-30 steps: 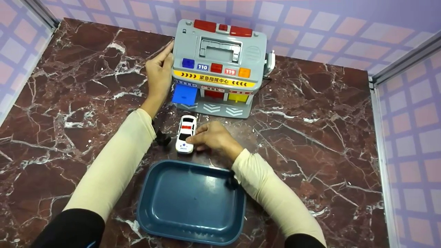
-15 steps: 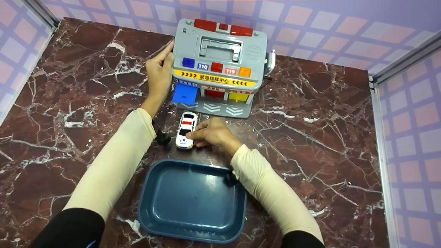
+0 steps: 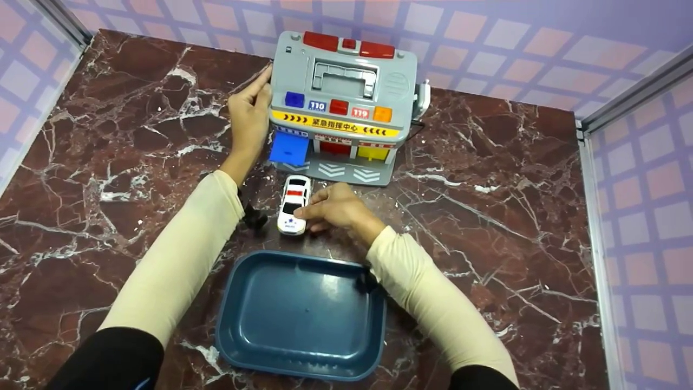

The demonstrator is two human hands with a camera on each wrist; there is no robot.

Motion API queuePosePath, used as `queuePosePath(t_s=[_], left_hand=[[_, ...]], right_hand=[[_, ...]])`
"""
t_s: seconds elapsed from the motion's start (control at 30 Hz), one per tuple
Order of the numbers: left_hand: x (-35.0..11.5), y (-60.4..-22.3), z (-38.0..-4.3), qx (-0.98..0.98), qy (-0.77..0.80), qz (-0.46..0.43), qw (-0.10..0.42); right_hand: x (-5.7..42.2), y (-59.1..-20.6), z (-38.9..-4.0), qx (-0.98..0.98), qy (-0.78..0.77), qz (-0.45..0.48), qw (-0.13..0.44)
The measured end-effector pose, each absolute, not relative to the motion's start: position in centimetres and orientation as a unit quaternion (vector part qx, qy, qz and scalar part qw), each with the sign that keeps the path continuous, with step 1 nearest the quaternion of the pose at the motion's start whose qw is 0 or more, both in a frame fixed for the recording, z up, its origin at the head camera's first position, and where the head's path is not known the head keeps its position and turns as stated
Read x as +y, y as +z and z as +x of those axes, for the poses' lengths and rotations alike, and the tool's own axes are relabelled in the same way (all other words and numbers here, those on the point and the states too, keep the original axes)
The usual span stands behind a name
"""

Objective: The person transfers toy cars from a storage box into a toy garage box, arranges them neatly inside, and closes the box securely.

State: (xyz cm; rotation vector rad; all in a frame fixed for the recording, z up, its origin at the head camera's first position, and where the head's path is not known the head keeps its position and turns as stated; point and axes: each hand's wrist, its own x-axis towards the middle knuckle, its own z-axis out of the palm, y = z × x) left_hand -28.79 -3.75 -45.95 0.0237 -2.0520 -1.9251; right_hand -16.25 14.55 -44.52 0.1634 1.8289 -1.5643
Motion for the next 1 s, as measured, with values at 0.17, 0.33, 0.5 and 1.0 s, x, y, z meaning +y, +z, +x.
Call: queuePosePath(t_s=[0.17,0.33,0.5,1.0], left_hand=[[-3.7,-46.0,-28.9,-0.723,-0.671,0.007,0.166],[-3.6,-46.0,-28.9,-0.725,-0.669,0.005,0.167],[-3.7,-45.9,-28.7,-0.725,-0.669,0.006,0.166],[-3.7,-46.0,-28.9,-0.730,-0.660,0.003,0.177]], right_hand=[[14.8,-43.8,-16.4,0.713,-0.595,0.068,0.365],[15.1,-43.2,-16.6,0.722,-0.578,0.058,0.376],[15.3,-42.8,-17.1,0.734,-0.566,0.051,0.373],[15.2,-42.7,-18.8,0.757,-0.543,0.045,0.361]])
